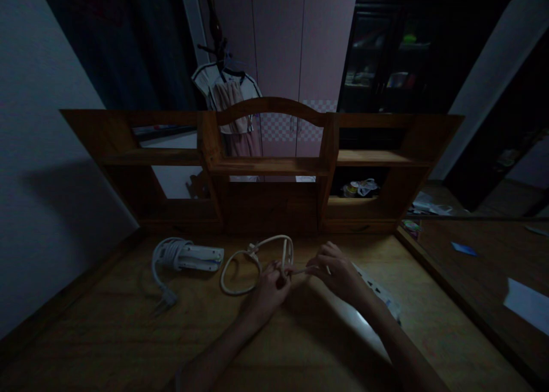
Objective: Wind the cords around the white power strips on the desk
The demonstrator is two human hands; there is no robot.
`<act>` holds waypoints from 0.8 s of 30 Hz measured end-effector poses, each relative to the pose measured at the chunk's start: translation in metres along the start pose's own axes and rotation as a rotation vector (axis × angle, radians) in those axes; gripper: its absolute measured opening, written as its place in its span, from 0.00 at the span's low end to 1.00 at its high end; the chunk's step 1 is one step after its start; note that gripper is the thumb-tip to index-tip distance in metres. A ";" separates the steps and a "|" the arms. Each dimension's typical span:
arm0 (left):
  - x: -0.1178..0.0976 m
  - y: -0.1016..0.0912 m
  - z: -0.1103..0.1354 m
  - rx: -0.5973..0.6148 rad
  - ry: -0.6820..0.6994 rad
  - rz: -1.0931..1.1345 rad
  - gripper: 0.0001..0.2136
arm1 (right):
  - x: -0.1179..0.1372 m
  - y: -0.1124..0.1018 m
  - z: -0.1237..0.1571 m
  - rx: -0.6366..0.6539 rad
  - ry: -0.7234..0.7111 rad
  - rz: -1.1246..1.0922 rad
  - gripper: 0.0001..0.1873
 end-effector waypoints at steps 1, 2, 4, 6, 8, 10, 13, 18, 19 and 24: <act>0.000 -0.002 -0.002 -0.017 0.016 0.006 0.13 | -0.001 -0.004 0.000 -0.030 0.024 -0.012 0.07; -0.001 -0.004 -0.003 -0.034 0.034 0.016 0.14 | -0.001 -0.008 0.000 -0.060 0.051 -0.034 0.08; -0.001 -0.007 -0.006 -0.063 0.056 0.045 0.15 | -0.002 -0.017 0.000 -0.119 0.101 -0.086 0.08; 0.001 -0.009 -0.008 -0.082 0.048 0.071 0.16 | -0.004 -0.026 -0.001 -0.170 0.133 -0.122 0.08; 0.005 -0.009 -0.009 -0.086 0.031 0.092 0.17 | -0.009 -0.033 -0.002 -0.220 0.151 -0.130 0.08; 0.011 -0.007 -0.009 -0.086 0.021 0.105 0.17 | -0.016 -0.039 -0.002 -0.262 0.163 -0.113 0.08; 0.021 -0.005 -0.007 -0.081 -0.023 0.124 0.17 | -0.030 -0.048 0.001 -0.340 0.193 -0.053 0.08; 0.020 -0.010 -0.004 -0.073 -0.043 0.011 0.15 | -0.058 -0.058 0.009 -0.500 0.287 0.053 0.10; 0.016 -0.012 -0.004 -0.062 -0.018 -0.025 0.15 | -0.064 -0.059 0.011 -0.535 0.308 0.065 0.11; 0.000 -0.015 0.001 -0.011 0.173 -0.196 0.18 | -0.092 -0.058 0.020 -0.706 0.456 -0.002 0.15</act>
Point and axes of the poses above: each hand's wrist, its own z-axis away from the middle knuckle, its own y-axis out of the palm, x = y × z, the point moved 3 cm from there along -z, towards the middle knuckle, and after that the axes turned 8 degrees about -x, right-handed, at the moved point
